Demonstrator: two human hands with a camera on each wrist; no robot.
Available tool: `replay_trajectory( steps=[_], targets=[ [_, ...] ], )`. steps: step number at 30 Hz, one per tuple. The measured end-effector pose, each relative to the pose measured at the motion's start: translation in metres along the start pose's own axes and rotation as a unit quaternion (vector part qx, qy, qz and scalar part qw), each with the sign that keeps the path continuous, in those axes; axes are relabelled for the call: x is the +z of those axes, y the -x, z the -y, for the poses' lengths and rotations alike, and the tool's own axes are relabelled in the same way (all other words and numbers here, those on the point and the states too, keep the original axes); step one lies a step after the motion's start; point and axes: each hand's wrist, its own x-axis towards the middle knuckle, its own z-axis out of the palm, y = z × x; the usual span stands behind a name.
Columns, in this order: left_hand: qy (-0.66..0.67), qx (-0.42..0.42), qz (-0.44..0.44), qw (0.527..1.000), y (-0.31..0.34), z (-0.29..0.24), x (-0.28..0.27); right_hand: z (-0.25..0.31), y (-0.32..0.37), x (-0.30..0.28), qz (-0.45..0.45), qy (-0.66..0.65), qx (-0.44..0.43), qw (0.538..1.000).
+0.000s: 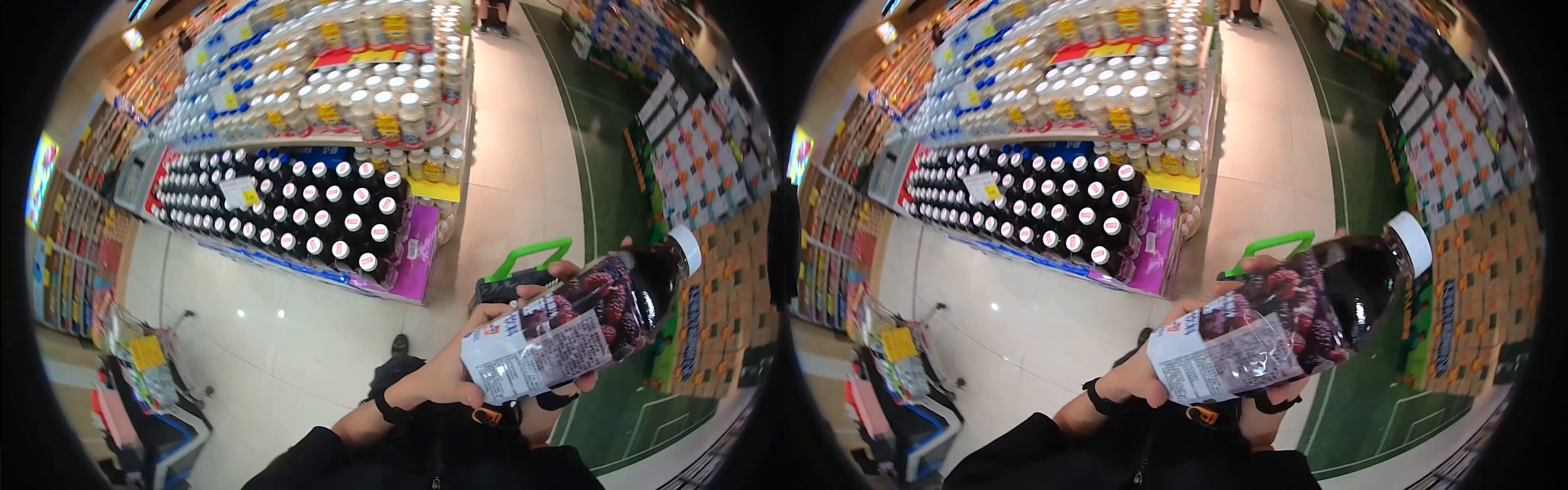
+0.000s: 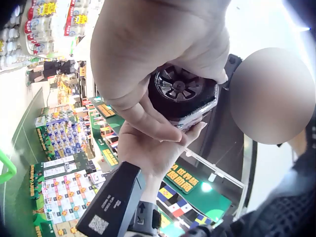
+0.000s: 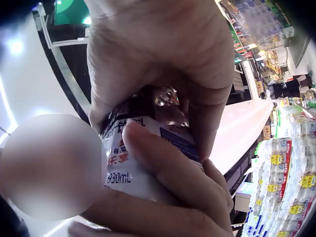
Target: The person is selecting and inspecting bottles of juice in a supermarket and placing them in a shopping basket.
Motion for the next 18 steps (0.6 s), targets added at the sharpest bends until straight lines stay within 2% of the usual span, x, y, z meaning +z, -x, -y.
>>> replay_trajectory(
  steps=[2, 4, 5, 6, 7, 9, 11, 13, 15, 16, 17, 18],
  targets=[
    [0.005, -0.024, 0.003, 1.000, 0.010, -0.008, -0.007, -0.002, -0.010, 0.017, -0.007, 0.038, 0.038, 0.999],
    [0.051, -0.008, 0.021, 0.998, 0.026, -0.012, -0.015, -0.009, -0.023, 0.036, -0.035, 0.054, 0.027, 0.998],
    [0.027, 0.012, 0.029, 0.999, 0.032, -0.017, -0.018, -0.014, -0.031, 0.043, -0.046, 0.062, 0.024, 0.997],
    [0.001, 0.032, 0.047, 0.998, 0.035, -0.022, -0.020, -0.017, -0.047, 0.045, 0.024, 0.013, 0.048, 0.998],
    [-0.002, 0.047, 0.029, 0.998, 0.041, -0.024, -0.022, -0.029, -0.043, 0.038, 0.020, -0.014, 0.043, 0.999],
    [-0.161, 0.119, 0.033, 0.979, 0.049, -0.036, -0.038, -0.053, -0.034, 0.023, 0.012, -0.067, 0.034, 0.997],
    [-0.244, 0.065, 0.032, 0.967, 0.066, -0.050, -0.066, -0.085, -0.010, 0.007, -0.044, -0.069, -0.076, 0.994],
    [-0.289, 0.049, 0.049, 0.955, 0.077, -0.057, -0.082, -0.091, -0.023, 0.032, -0.085, 0.079, -0.055, 0.992],
    [-0.156, 0.100, -0.003, 0.983, 0.093, -0.055, -0.093, -0.105, -0.041, 0.065, -0.130, 0.201, -0.021, 0.971],
    [-0.112, 0.113, -0.018, 0.987, 0.104, -0.053, -0.099, -0.109, -0.048, 0.088, -0.178, 0.164, -0.018, 0.970],
    [-0.120, 0.067, -0.078, 0.988, 0.119, -0.045, -0.107, -0.114, -0.056, 0.112, -0.227, 0.126, -0.019, 0.966],
    [-0.063, 0.006, -0.095, 0.993, 0.120, -0.057, -0.104, -0.118, -0.064, 0.136, -0.274, 0.087, -0.024, 0.958]
  ],
)
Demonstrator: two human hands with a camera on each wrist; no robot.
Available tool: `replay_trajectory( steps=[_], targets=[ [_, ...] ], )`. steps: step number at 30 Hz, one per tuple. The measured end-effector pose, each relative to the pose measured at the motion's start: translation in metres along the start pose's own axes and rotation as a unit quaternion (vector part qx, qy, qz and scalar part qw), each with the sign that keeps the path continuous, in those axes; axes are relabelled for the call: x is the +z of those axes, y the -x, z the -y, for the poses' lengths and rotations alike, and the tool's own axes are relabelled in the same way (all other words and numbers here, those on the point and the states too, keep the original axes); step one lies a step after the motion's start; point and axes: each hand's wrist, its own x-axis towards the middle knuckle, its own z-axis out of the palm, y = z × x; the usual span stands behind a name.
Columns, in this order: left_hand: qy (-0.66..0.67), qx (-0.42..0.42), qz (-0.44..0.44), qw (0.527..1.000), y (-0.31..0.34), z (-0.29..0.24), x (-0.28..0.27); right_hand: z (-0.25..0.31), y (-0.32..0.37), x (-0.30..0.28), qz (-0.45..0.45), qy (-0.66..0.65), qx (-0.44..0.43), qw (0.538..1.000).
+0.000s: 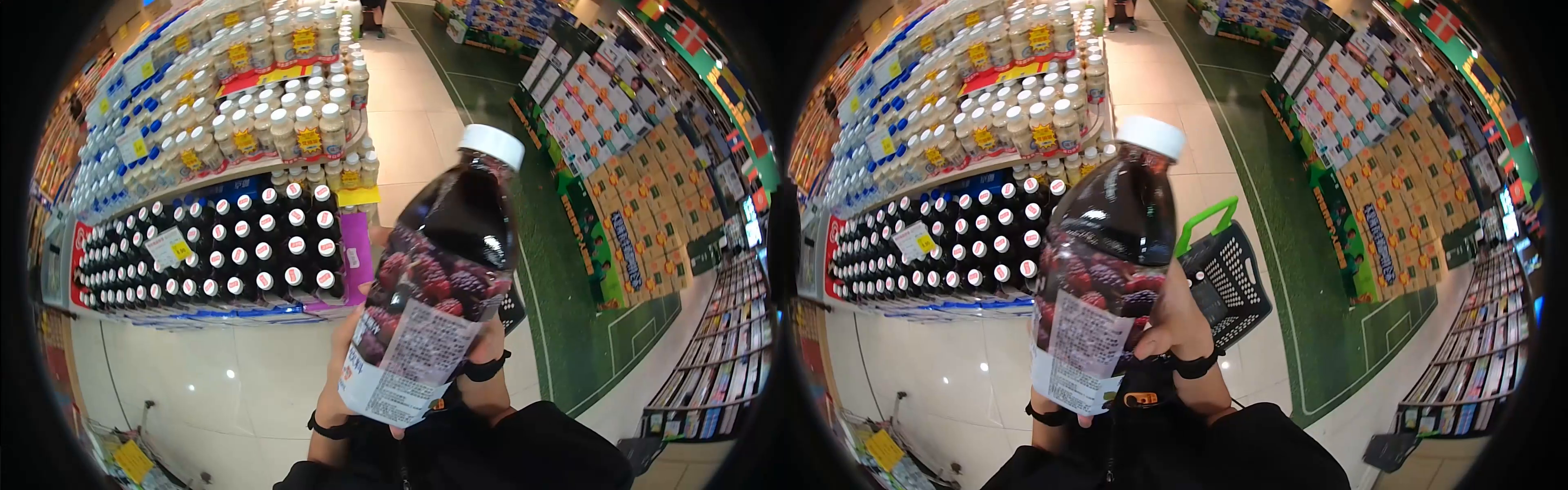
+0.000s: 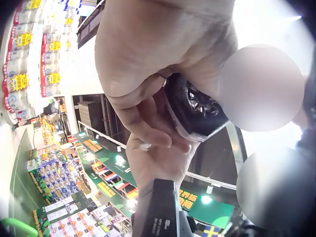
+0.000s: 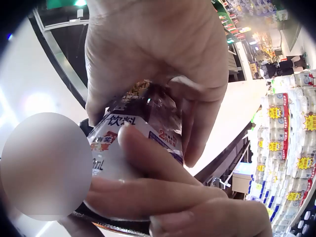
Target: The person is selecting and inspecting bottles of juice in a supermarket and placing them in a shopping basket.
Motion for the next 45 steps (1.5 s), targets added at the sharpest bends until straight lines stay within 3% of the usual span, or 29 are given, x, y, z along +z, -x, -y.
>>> replay_trajectory(
  steps=[2, 4, 12, 19, 25, 29, 31, 33, 38, 41, 44, 45],
  targets=[
    [0.110, -0.128, -0.048, 0.985, 0.001, -0.024, 0.003, 0.002, 0.006, 0.019, -0.004, 0.004, -0.007, 1.000],
    [0.169, -0.177, -0.064, 0.967, 0.005, -0.032, 0.003, 0.003, 0.011, 0.030, -0.011, 0.005, -0.011, 1.000],
    [0.203, -0.167, -0.012, 0.965, 0.011, -0.039, 0.013, -0.003, 0.026, 0.022, 0.005, 0.031, -0.090, 0.995],
    [0.216, -0.219, 0.037, 0.951, 0.018, -0.035, 0.026, -0.004, 0.027, 0.015, 0.021, 0.073, -0.143, 0.987],
    [0.247, -0.262, 0.087, 0.929, 0.023, -0.030, 0.016, -0.014, 0.041, 0.019, -0.023, 0.069, -0.166, 0.983],
    [0.177, -0.245, 0.078, 0.950, 0.025, -0.030, 0.011, -0.019, 0.034, 0.014, -0.007, 0.055, -0.160, 0.985],
    [0.136, -0.241, 0.100, 0.956, 0.023, -0.033, 0.011, -0.028, 0.021, -0.002, 0.110, 0.035, -0.272, 0.955],
    [0.246, -0.169, 0.122, 0.947, 0.018, -0.036, 0.019, -0.025, 0.018, -0.007, 0.165, 0.019, -0.311, 0.936],
    [0.325, -0.143, 0.141, 0.924, 0.014, -0.037, 0.027, -0.011, 0.047, 0.009, 0.059, 0.028, -0.191, 0.979],
    [0.206, -0.142, 0.115, 0.961, 0.011, -0.037, 0.026, -0.011, 0.049, 0.015, 0.023, 0.017, -0.164, 0.986],
    [0.335, -0.133, 0.183, 0.915, 0.006, -0.030, 0.019, -0.017, 0.051, 0.016, -0.011, -0.007, -0.147, 0.989],
    [0.078, -0.051, 0.226, 0.970, 0.008, -0.031, 0.012, -0.020, 0.051, 0.015, -0.020, -0.015, -0.145, 0.989]
  ],
)
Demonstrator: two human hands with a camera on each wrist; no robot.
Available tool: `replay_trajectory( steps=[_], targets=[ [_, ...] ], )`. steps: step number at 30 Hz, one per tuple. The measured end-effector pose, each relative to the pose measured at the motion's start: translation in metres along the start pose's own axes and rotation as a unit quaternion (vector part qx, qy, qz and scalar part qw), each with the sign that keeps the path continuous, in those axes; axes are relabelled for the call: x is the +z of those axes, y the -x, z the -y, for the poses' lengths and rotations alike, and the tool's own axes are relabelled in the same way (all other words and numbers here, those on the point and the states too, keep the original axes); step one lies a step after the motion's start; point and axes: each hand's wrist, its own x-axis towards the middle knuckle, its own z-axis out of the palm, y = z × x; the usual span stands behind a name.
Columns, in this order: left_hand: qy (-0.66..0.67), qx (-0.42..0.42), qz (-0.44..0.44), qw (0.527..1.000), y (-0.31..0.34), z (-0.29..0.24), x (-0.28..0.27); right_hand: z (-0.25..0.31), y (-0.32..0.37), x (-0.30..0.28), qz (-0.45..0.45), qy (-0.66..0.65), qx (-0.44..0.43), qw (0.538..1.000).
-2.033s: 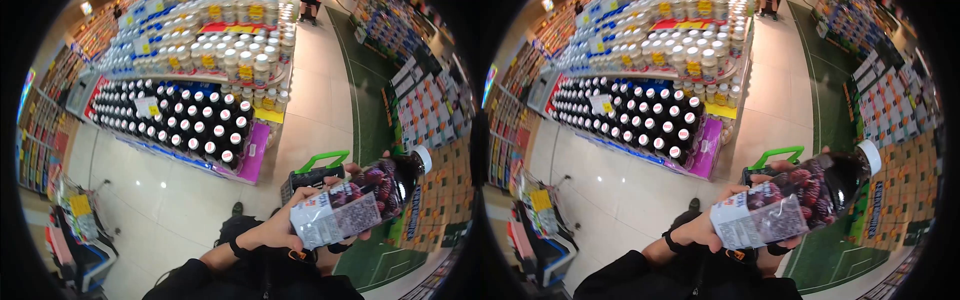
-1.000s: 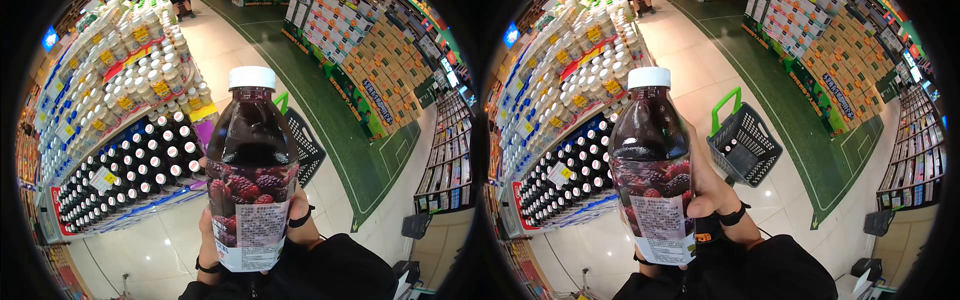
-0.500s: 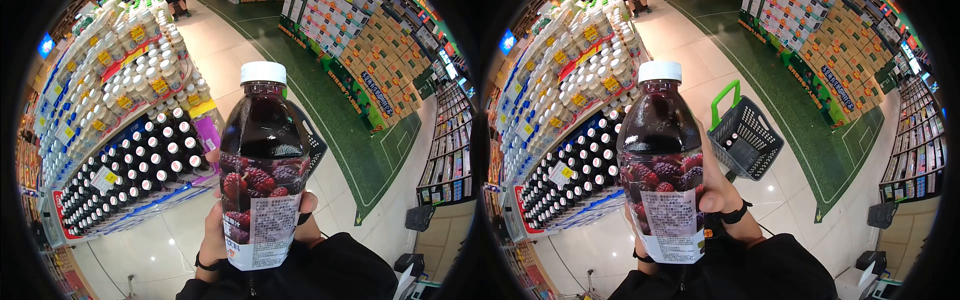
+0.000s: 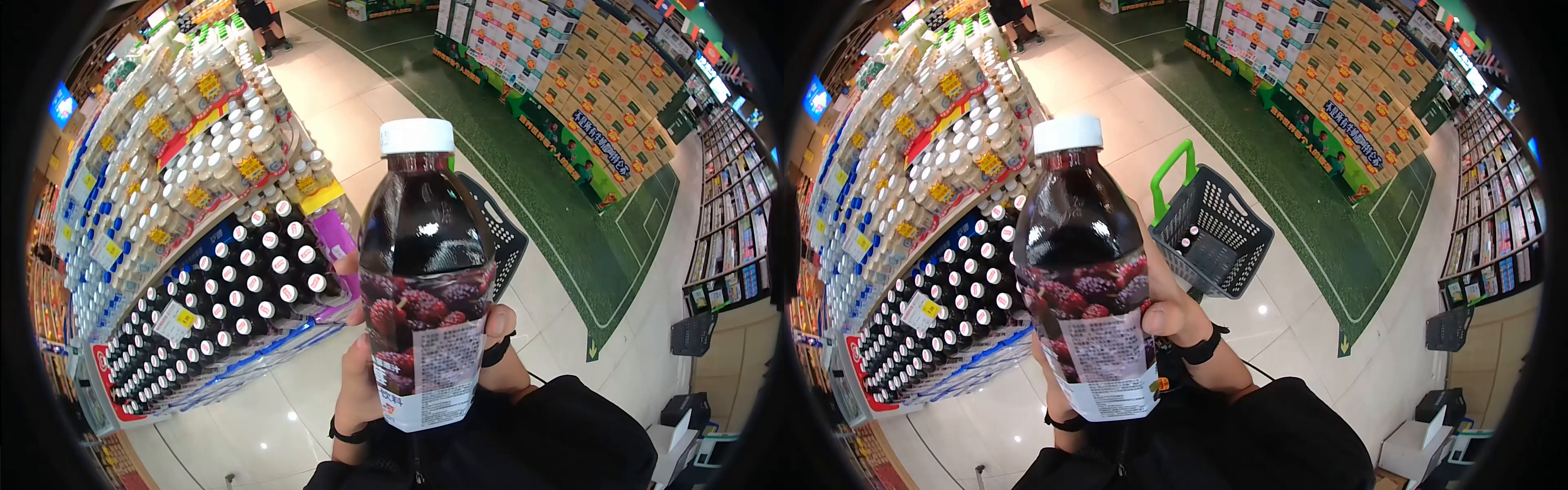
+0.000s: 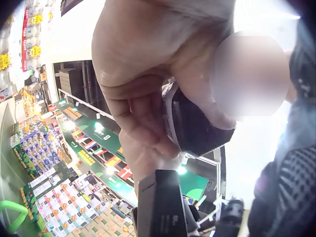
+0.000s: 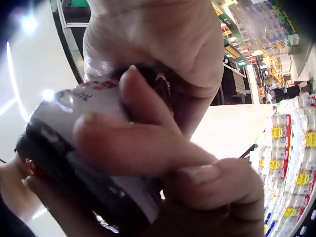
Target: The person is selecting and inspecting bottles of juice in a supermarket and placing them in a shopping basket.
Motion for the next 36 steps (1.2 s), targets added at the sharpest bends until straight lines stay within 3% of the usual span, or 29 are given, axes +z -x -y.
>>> replay_trajectory(
  steps=[1, 3, 5, 7, 11, 13, 15, 19, 21, 23, 25, 26, 30, 36],
  targets=[
    [-0.109, 0.052, 0.022, 0.992, -0.001, 0.000, -0.001, -0.001, 0.001, -0.001, -0.008, -0.008, 0.004, 1.000],
    [-0.323, 0.168, 0.031, 0.931, -0.004, -0.001, -0.003, -0.005, 0.003, 0.000, -0.027, -0.018, 0.008, 0.999],
    [-0.301, 0.029, 0.047, 0.952, -0.008, -0.009, -0.006, -0.010, 0.000, -0.001, -0.048, -0.023, -0.002, 0.999],
    [-0.233, 0.054, 0.062, 0.969, 0.006, 0.007, -0.019, -0.017, -0.002, -0.002, -0.073, -0.031, -0.013, 0.997],
    [-0.195, 0.043, 0.066, 0.978, 0.012, 0.005, -0.026, -0.021, -0.023, 0.000, 0.017, -0.089, -0.014, 0.996],
    [-0.221, 0.041, -0.022, 0.974, 0.014, 0.008, -0.024, -0.021, -0.031, 0.005, -0.011, -0.101, -0.013, 0.995],
    [-0.200, 0.033, -0.045, 0.978, 0.015, 0.007, -0.027, -0.023, -0.036, 0.005, -0.023, -0.080, -0.041, 0.996],
    [-0.198, 0.072, -0.050, 0.976, 0.014, 0.004, -0.036, -0.030, -0.038, -0.001, 0.007, -0.031, -0.041, 0.999],
    [-0.221, 0.036, -0.105, 0.969, 0.016, 0.002, -0.037, -0.031, -0.040, -0.002, 0.024, 0.156, -0.049, 0.986],
    [-0.239, 0.055, -0.105, 0.964, 0.016, 0.001, -0.044, -0.033, -0.042, -0.009, 0.031, 0.159, -0.024, 0.987],
    [-0.216, 0.050, -0.095, 0.970, 0.018, 0.001, -0.048, -0.034, -0.042, -0.017, 0.091, 0.336, -0.075, 0.935],
    [-0.215, 0.052, -0.104, 0.970, 0.019, 0.003, -0.049, -0.031, -0.042, -0.020, 0.118, 0.361, -0.067, 0.923],
    [-0.190, 0.061, -0.105, 0.974, 0.019, 0.009, -0.051, -0.027, -0.036, -0.013, 0.091, 0.295, 0.010, 0.951],
    [-0.137, 0.069, -0.125, 0.980, 0.017, 0.012, -0.040, -0.022, -0.033, -0.001, 0.071, 0.304, 0.010, 0.950]
  ],
)
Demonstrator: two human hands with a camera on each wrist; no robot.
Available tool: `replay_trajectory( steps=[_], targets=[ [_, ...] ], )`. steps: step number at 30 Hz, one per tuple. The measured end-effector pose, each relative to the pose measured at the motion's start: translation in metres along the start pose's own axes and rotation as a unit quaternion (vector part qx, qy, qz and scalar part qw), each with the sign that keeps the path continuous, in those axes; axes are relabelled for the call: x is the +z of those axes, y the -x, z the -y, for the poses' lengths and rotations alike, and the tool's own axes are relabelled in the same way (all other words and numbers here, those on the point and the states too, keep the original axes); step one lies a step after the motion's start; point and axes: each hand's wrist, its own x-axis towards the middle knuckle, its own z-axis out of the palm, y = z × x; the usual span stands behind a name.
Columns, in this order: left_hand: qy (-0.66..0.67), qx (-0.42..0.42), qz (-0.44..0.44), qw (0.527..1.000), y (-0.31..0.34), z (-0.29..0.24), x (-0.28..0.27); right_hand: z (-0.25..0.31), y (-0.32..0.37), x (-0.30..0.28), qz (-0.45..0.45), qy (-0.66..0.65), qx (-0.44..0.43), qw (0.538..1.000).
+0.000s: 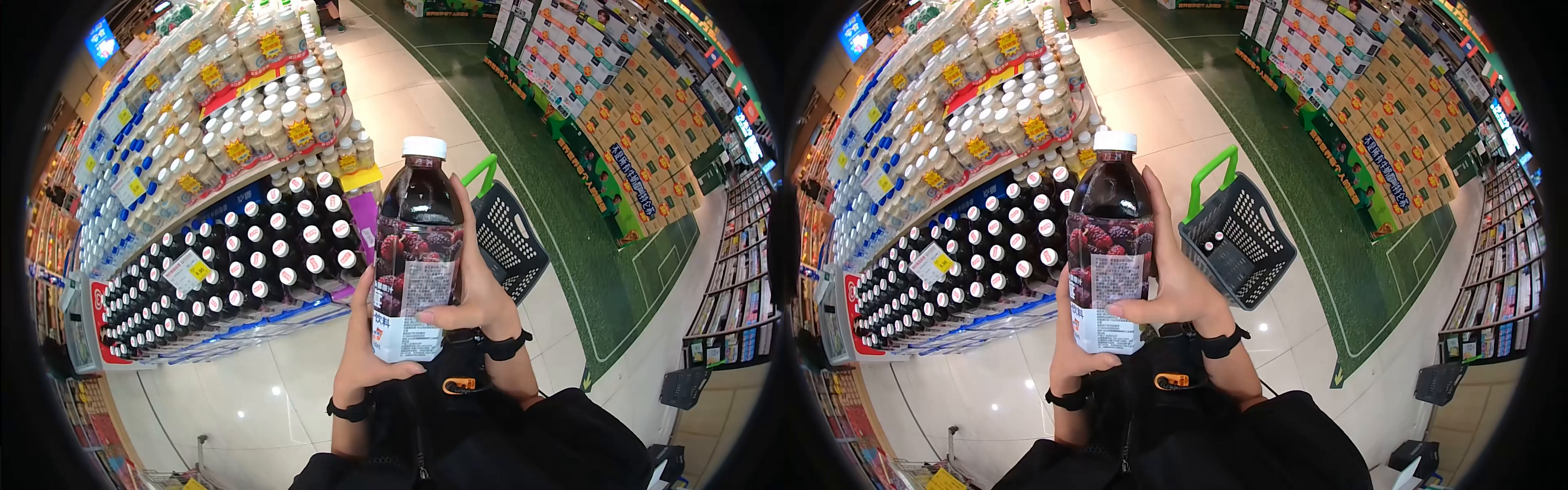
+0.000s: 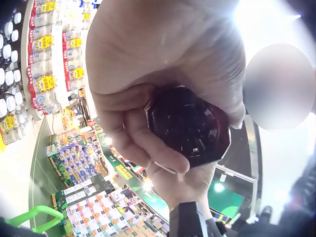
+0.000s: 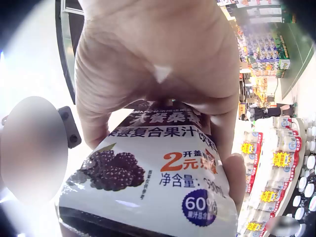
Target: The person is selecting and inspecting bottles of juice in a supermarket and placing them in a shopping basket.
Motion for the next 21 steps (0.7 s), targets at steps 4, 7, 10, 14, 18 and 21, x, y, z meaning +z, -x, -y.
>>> replay_trajectory(
  steps=[4, 7, 10, 14, 18, 21],
  targets=[
    [-0.024, 0.019, -0.010, 0.999, 0.005, 0.001, -0.002, -0.006, 0.002, -0.003, 0.001, 0.038, -0.039, 0.998],
    [-0.023, 0.016, -0.015, 0.999, 0.005, -0.002, 0.002, -0.004, 0.003, -0.004, 0.008, 0.058, -0.060, 0.997],
    [-0.026, 0.015, -0.007, 1.000, 0.004, 0.000, 0.004, -0.004, 0.006, -0.012, 0.012, 0.116, -0.067, 0.991],
    [-0.035, 0.005, 0.006, 0.999, 0.002, 0.003, 0.004, -0.004, 0.008, -0.014, -0.001, 0.071, -0.053, 0.996],
    [-0.040, 0.004, 0.011, 0.999, 0.001, 0.005, 0.006, -0.003, 0.010, -0.018, -0.007, 0.073, -0.061, 0.995],
    [-0.095, 0.009, 0.022, 0.995, 0.004, 0.012, 0.001, -0.004, 0.012, -0.023, -0.008, 0.086, -0.078, 0.993]
  ],
)
